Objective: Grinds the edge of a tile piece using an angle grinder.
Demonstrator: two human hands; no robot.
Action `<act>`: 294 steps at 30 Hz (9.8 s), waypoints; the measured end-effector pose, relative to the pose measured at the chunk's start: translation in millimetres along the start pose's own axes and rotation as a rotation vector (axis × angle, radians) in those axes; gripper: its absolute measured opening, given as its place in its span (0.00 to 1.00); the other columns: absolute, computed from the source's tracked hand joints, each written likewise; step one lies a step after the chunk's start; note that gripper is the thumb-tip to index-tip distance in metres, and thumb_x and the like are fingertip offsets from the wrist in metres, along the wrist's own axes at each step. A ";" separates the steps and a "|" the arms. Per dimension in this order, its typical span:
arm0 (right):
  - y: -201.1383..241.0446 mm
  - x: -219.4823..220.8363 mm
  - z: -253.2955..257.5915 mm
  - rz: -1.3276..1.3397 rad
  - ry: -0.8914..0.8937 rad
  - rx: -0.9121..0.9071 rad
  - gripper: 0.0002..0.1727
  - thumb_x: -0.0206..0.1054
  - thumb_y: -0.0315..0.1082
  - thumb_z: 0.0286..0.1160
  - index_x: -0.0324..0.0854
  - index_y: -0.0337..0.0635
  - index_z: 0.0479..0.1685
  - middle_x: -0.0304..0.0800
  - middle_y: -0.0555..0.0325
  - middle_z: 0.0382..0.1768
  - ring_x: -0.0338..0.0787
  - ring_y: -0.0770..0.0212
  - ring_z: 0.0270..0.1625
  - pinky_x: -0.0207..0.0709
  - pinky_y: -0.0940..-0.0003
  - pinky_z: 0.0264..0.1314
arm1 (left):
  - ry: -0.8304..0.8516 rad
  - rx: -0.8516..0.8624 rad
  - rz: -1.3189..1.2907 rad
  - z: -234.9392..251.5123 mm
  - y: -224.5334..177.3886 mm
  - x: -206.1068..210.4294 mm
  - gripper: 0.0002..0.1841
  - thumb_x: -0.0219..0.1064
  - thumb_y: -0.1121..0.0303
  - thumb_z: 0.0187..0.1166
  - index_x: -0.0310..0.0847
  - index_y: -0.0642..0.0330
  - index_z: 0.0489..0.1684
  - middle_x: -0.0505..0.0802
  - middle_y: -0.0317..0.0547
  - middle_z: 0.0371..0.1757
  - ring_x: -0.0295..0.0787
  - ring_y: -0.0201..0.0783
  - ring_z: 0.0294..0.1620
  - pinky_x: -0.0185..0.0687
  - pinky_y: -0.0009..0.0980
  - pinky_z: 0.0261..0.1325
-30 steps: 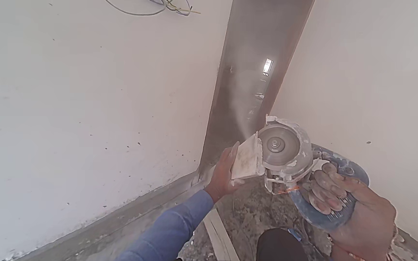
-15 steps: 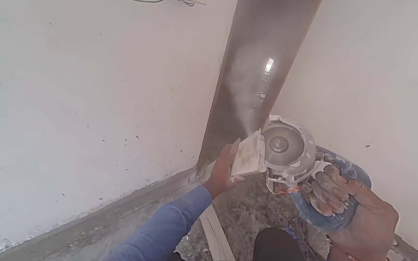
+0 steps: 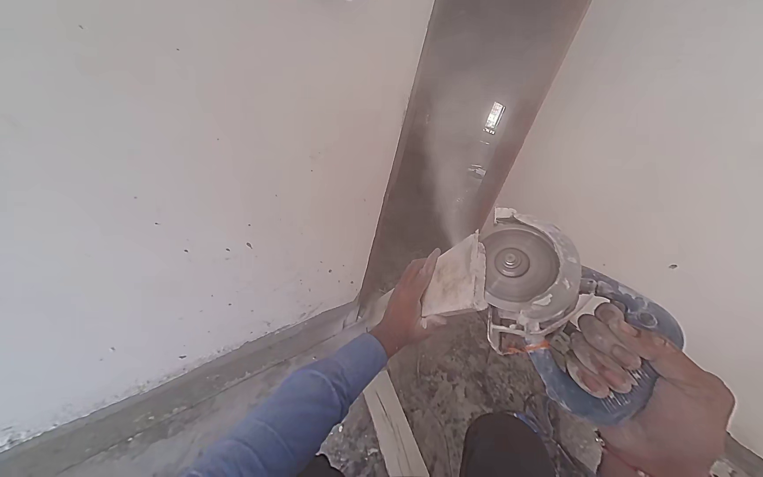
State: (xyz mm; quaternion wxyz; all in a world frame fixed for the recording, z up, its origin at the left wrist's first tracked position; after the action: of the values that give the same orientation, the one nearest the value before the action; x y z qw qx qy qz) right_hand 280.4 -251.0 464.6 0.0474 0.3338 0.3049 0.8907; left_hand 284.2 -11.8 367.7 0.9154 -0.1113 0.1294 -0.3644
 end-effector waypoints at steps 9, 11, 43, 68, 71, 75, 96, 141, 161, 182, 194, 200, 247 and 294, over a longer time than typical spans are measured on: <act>-0.9 -2.5 0.4 -0.006 0.004 0.027 0.09 0.64 0.33 0.79 0.83 0.38 0.35 0.78 0.62 0.16 0.83 0.68 0.16 0.82 0.73 0.20 | -0.016 0.007 0.004 0.7 0.5 0.5 0.66 0.38 0.13 0.64 0.64 0.71 0.86 0.82 0.65 0.74 0.80 0.47 0.75 0.75 0.41 0.79; -1.2 -2.9 0.2 -0.018 -0.001 0.028 0.09 0.64 0.34 0.78 0.84 0.39 0.35 0.78 0.63 0.16 0.83 0.68 0.16 0.82 0.73 0.19 | -0.016 0.008 0.002 0.8 1.2 0.6 0.66 0.38 0.13 0.64 0.64 0.71 0.86 0.82 0.65 0.74 0.79 0.47 0.75 0.74 0.41 0.79; -0.6 -7.2 -3.0 -0.032 -0.006 0.060 0.08 0.66 0.34 0.78 0.84 0.38 0.36 0.78 0.61 0.16 0.84 0.67 0.17 0.83 0.71 0.20 | -0.004 -0.010 -0.014 3.4 10.3 6.6 0.65 0.41 0.14 0.65 0.62 0.71 0.87 0.82 0.64 0.75 0.78 0.48 0.77 0.73 0.42 0.81; 5.4 -5.5 -10.4 -0.082 0.006 0.062 0.06 0.68 0.33 0.76 0.85 0.39 0.37 0.79 0.61 0.17 0.85 0.67 0.18 0.84 0.71 0.21 | 0.054 -0.056 0.000 6.1 14.5 14.5 0.65 0.43 0.15 0.64 0.60 0.69 0.89 0.80 0.64 0.77 0.77 0.49 0.78 0.72 0.44 0.82; 4.3 -2.2 -12.0 -0.074 0.023 0.069 0.07 0.67 0.33 0.77 0.85 0.39 0.38 0.80 0.61 0.17 0.85 0.66 0.18 0.84 0.70 0.22 | 0.043 -0.075 -0.007 7.0 17.5 14.3 0.64 0.45 0.15 0.64 0.59 0.68 0.89 0.79 0.64 0.78 0.76 0.49 0.79 0.71 0.44 0.83; 3.5 -1.9 -13.4 -0.040 0.042 0.089 0.07 0.68 0.33 0.78 0.84 0.38 0.40 0.80 0.60 0.18 0.86 0.65 0.19 0.85 0.69 0.23 | 0.025 -0.051 -0.003 8.1 16.3 13.1 0.65 0.42 0.14 0.65 0.61 0.69 0.88 0.80 0.63 0.77 0.77 0.48 0.78 0.72 0.43 0.82; 25.3 -12.5 3.5 -0.126 -0.030 -0.038 0.08 0.65 0.35 0.79 0.84 0.40 0.38 0.79 0.63 0.16 0.84 0.69 0.17 0.83 0.74 0.20 | 0.102 0.008 -0.007 -5.2 -0.8 26.7 0.64 0.50 0.17 0.63 0.61 0.71 0.87 0.80 0.67 0.77 0.76 0.54 0.79 0.69 0.45 0.83; 36.6 -5.0 18.0 -0.047 0.008 -0.132 0.09 0.61 0.34 0.79 0.82 0.38 0.37 0.77 0.62 0.16 0.82 0.68 0.16 0.80 0.74 0.18 | 0.148 0.108 -0.058 -25.1 -13.0 29.1 0.67 0.43 0.12 0.61 0.64 0.71 0.86 0.80 0.69 0.77 0.77 0.52 0.78 0.70 0.43 0.83; 32.0 -15.2 8.0 -0.172 -0.083 -0.114 0.09 0.60 0.35 0.78 0.83 0.42 0.35 0.77 0.65 0.15 0.81 0.71 0.14 0.79 0.77 0.16 | 0.133 0.091 -0.047 -20.2 -8.1 23.3 0.67 0.41 0.12 0.62 0.63 0.70 0.86 0.80 0.67 0.78 0.76 0.51 0.79 0.68 0.42 0.84; 24.9 -19.4 2.2 -0.156 -0.096 -0.082 0.09 0.61 0.34 0.78 0.84 0.42 0.34 0.78 0.64 0.15 0.82 0.71 0.14 0.80 0.76 0.17 | 0.115 0.081 -0.032 -19.4 -4.4 22.9 0.67 0.40 0.12 0.63 0.63 0.70 0.86 0.79 0.66 0.78 0.76 0.51 0.80 0.68 0.43 0.84; 16.3 -19.6 0.8 -0.114 -0.083 -0.048 0.08 0.63 0.34 0.77 0.83 0.40 0.36 0.77 0.63 0.15 0.82 0.70 0.14 0.81 0.74 0.17 | 0.086 0.060 -0.027 -16.8 0.9 17.3 0.67 0.40 0.12 0.63 0.64 0.71 0.85 0.79 0.67 0.79 0.77 0.51 0.79 0.70 0.43 0.83; 12.4 -14.3 0.8 -0.145 -0.084 -0.059 0.09 0.60 0.34 0.78 0.83 0.42 0.34 0.76 0.65 0.14 0.81 0.71 0.14 0.80 0.76 0.16 | 0.073 0.051 -0.023 -16.3 3.3 13.2 0.68 0.38 0.11 0.62 0.64 0.71 0.86 0.80 0.67 0.78 0.77 0.51 0.79 0.71 0.44 0.83; 1.0 -10.4 -10.7 -0.113 -0.048 -0.020 0.06 0.68 0.31 0.74 0.84 0.38 0.40 0.80 0.60 0.17 0.85 0.67 0.16 0.84 0.71 0.19 | 0.011 0.041 0.026 -9.3 9.8 4.9 0.67 0.35 0.12 0.64 0.66 0.74 0.84 0.81 0.67 0.76 0.78 0.50 0.79 0.70 0.43 0.83; -3.8 -2.3 -21.2 -0.151 -0.017 0.018 0.05 0.69 0.32 0.75 0.83 0.40 0.41 0.78 0.61 0.15 0.84 0.66 0.16 0.84 0.68 0.20 | 0.002 -0.009 0.011 -2.2 19.1 -0.1 0.68 0.35 0.12 0.63 0.64 0.72 0.85 0.81 0.63 0.77 0.77 0.48 0.79 0.71 0.42 0.83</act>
State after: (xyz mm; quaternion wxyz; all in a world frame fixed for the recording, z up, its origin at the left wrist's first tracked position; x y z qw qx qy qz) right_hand 268.5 -259.4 448.6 0.1142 0.3180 0.3366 0.8789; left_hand 295.6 1.5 359.9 0.9167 -0.1145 0.1326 -0.3591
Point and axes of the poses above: each hand's wrist, its own z-axis towards the middle knuckle, its own x-axis out of the palm, y = z × x, the point moved 10 cm from there along z, towards the middle knuckle
